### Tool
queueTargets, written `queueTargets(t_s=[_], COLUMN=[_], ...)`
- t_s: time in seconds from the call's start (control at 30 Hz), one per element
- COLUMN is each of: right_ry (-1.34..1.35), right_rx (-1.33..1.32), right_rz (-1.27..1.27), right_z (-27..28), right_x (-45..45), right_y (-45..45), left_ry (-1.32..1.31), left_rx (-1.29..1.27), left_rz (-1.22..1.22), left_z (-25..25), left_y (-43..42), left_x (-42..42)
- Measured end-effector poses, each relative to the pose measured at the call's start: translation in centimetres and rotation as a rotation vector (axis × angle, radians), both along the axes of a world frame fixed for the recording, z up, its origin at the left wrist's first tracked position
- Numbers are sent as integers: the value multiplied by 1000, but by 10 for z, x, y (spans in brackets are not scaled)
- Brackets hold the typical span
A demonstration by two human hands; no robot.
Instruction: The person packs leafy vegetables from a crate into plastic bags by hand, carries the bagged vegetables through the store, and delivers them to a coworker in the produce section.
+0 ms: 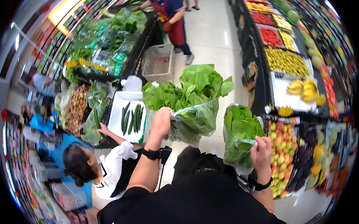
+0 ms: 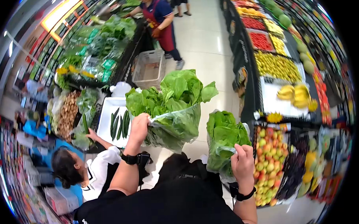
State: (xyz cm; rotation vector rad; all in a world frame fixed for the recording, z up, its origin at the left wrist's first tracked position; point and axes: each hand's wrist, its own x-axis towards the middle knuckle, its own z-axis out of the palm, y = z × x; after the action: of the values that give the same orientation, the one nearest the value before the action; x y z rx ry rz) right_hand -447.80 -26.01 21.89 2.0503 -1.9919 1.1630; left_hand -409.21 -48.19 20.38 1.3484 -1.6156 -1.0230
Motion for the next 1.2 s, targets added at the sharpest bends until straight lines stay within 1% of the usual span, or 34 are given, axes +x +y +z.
queueTargets(t_s=[0.1,0.17,0.2,0.3,0.33,0.37,0.43,0.5,0.63,0.67,0.7,0.77,0.83,0.9,0.97,1.0,1.03,1.1,1.17,1.2], right_ry=[101,50,19,37,26,26,14,11,-43,-32,-61,-38,-54,-83,-81,-83,-70,-53,-24,-23], right_rx=[-22,-28,-26,-8,13,10,-39,-19,28,28,47,15,63,38,43,50,34,24,-22,16], right_rz=[136,181,194,221,209,198,221,249,347,386,401,483,580,683,757,780,818,870,941,950], right_z=[13,15,10,11,8,7,9,16,10,10,6,0,1,-8,-8,-6,-3,1,4,4], right_x=[-25,-41,-52,-65,-67,-65,-60,-55,-55,-52,-49,-43,-40,-43,-41,-38,-34,-27,-19,-18], right_y=[-100,-162,-196,-292,-322,-352,-409,-467,-565,-591,-617,-672,-721,-771,-813,-832,-851,-881,-904,-910], left_ry=[8,-2,0,2,-56,-23,-70,-76,-115,-72,-79,-62,-40,-88,-60,-12,-87,25,65,105], left_rx=[-51,-61,-48,4,-35,-11,3,26,56,59,68,-1,58,49,77,132,132,142,129,115], left_rz=[107,171,195,281,277,291,320,366,450,495,502,589,666,720,827,896,913,1000,1050,1085], left_z=[11,6,-2,-10,-9,-6,-13,-17,-19,-12,-15,-25,-29,-24,-14,-13,-2,-9,-6,-6], left_y=[-54,-89,-110,-165,-182,-196,-224,-254,-296,-306,-318,-339,-355,-371,-385,-388,-393,-399,-403,-403], left_x=[0,-5,-5,-10,-10,-10,-5,-1,2,-3,-2,-1,-7,-23,-38,-43,-47,-51,-58,-63])
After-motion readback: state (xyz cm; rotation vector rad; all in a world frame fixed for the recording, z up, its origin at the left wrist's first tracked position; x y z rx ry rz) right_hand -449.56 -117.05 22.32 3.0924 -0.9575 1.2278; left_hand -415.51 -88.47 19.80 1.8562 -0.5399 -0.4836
